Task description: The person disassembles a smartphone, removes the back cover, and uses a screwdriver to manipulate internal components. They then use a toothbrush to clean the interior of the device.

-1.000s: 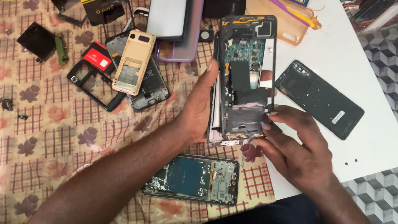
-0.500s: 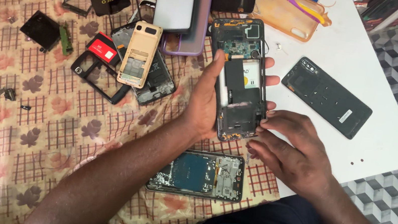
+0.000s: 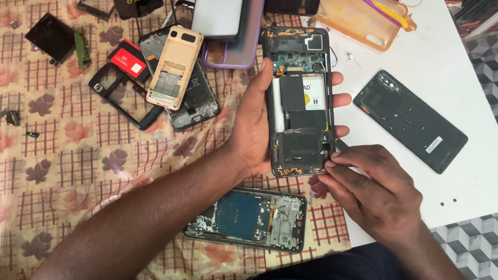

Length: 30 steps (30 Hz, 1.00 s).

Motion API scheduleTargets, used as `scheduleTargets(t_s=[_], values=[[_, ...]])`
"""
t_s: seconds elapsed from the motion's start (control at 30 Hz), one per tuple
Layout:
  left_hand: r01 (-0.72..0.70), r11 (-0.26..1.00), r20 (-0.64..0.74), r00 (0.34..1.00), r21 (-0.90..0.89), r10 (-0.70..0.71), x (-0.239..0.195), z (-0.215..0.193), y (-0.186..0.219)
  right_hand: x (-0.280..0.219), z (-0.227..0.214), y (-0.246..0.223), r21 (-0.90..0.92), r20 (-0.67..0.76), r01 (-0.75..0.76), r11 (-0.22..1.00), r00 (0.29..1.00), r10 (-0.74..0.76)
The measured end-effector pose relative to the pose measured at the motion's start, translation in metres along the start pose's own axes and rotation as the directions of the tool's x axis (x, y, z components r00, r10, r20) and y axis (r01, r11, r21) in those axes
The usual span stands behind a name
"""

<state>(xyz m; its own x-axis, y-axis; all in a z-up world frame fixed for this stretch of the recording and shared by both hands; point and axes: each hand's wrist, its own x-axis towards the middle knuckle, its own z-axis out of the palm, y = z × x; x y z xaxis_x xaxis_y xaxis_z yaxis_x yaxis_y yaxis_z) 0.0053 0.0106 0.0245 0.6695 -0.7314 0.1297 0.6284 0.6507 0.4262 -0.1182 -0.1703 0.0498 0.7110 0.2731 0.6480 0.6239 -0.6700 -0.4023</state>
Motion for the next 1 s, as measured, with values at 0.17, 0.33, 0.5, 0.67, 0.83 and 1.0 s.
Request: scheduleTargets(t_s=[0.17, 0.33, 0.5, 0.67, 0.83, 1.0], values=[[0.019, 0.999, 0.007, 1.0, -0.044, -0.019, -0.001, -0.005, 0.001, -0.001, 0.002, 0.003, 0.005, -0.006, 0.022, 1.0, 1.0, -0.022], [0.132, 0.975, 0.059, 0.991, -0.18, -0.123, 0.0, -0.013, 0.0, -0.003, -0.001, 0.006, 0.096, -0.002, -0.036, 0.995, 0.999, 0.037], [0.175, 0.956, 0.053, 0.985, -0.234, -0.167, -0.001, -0.013, -0.003, -0.005, -0.006, 0.007, 0.21, -0.005, -0.122, 0.97, 0.992, 0.125], [0.183, 0.949, -0.02, 0.981, -0.255, -0.194, 0.0, -0.008, -0.004, -0.003, -0.012, 0.009, 0.227, 0.023, -0.164, 0.96, 0.986, 0.163], [0.181, 0.956, -0.081, 0.976, -0.232, -0.205, 0.0, -0.004, -0.003, 0.002, -0.016, 0.009, 0.172, 0.043, -0.17, 0.97, 0.985, 0.165], [0.135, 0.976, -0.121, 0.98, -0.168, -0.156, -0.001, -0.006, -0.005, 0.007, -0.013, 0.007, 0.108, 0.034, -0.104, 0.989, 0.994, 0.101]])
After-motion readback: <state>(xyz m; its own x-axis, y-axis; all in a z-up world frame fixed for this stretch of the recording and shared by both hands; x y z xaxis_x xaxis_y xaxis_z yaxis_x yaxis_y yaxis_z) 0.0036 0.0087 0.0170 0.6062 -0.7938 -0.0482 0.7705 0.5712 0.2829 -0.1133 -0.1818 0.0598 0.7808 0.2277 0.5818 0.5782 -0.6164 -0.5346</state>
